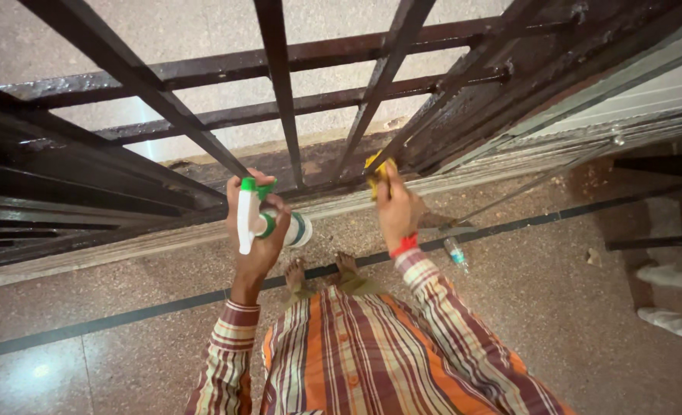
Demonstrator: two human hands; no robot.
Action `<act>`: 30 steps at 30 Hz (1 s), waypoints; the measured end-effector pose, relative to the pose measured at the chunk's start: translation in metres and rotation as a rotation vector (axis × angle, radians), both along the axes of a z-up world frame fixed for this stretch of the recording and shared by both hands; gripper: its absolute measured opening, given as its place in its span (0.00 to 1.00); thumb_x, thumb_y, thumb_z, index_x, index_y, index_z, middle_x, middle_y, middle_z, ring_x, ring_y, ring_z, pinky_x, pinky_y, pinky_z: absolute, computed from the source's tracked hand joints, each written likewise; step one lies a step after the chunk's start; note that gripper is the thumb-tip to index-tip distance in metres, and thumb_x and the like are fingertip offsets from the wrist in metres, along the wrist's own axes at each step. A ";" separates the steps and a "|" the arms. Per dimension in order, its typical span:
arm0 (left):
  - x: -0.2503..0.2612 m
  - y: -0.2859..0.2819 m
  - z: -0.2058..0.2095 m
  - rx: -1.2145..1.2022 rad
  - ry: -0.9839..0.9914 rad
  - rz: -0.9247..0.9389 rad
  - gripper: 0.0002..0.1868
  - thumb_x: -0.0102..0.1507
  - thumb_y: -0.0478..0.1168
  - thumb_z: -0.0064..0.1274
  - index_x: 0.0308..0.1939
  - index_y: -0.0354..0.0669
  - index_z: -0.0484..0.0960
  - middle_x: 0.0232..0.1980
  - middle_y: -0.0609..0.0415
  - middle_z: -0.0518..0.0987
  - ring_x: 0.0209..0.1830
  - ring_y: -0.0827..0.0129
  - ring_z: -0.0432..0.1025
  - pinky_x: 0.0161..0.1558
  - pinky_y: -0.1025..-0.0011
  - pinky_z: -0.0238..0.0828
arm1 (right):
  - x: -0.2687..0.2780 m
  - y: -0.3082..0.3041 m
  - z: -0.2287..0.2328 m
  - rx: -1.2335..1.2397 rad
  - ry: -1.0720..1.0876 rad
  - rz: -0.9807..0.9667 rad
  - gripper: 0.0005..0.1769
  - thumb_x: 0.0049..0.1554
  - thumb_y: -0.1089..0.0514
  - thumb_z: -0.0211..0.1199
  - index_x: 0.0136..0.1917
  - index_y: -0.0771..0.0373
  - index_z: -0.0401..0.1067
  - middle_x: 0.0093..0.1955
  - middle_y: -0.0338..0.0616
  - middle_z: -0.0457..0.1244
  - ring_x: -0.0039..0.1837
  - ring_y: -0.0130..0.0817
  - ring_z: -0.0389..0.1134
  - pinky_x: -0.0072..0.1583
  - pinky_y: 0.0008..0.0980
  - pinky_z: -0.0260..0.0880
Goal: The person wipes a metal gate using a cloth while holding a spray bottle.
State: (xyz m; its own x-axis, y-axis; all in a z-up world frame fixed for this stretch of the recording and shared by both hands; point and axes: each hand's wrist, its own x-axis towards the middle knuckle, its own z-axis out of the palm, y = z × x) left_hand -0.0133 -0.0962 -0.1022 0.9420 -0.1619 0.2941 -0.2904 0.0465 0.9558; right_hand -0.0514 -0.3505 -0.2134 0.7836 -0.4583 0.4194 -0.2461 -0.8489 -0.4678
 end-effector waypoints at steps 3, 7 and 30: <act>0.000 0.005 0.005 -0.031 0.069 -0.041 0.32 0.60 0.24 0.58 0.66 0.36 0.63 0.58 0.50 0.72 0.43 0.75 0.73 0.45 0.77 0.76 | -0.017 0.004 0.004 0.066 -0.134 0.103 0.19 0.62 0.54 0.61 0.66 0.50 0.73 0.40 0.49 0.70 0.36 0.42 0.70 0.42 0.43 0.70; -0.003 0.007 0.005 0.043 0.056 -0.032 0.34 0.58 0.23 0.58 0.66 0.37 0.64 0.59 0.51 0.72 0.42 0.75 0.73 0.43 0.76 0.75 | 0.007 0.001 0.012 0.264 0.019 -0.005 0.18 0.61 0.56 0.64 0.64 0.55 0.77 0.37 0.49 0.71 0.35 0.38 0.72 0.38 0.38 0.69; -0.004 0.010 0.009 0.114 0.036 -0.056 0.30 0.57 0.21 0.59 0.62 0.37 0.70 0.64 0.50 0.66 0.41 0.75 0.71 0.43 0.76 0.74 | -0.001 -0.003 0.009 0.977 -0.172 0.110 0.19 0.63 0.58 0.62 0.66 0.64 0.73 0.39 0.36 0.71 0.33 0.18 0.66 0.32 0.20 0.64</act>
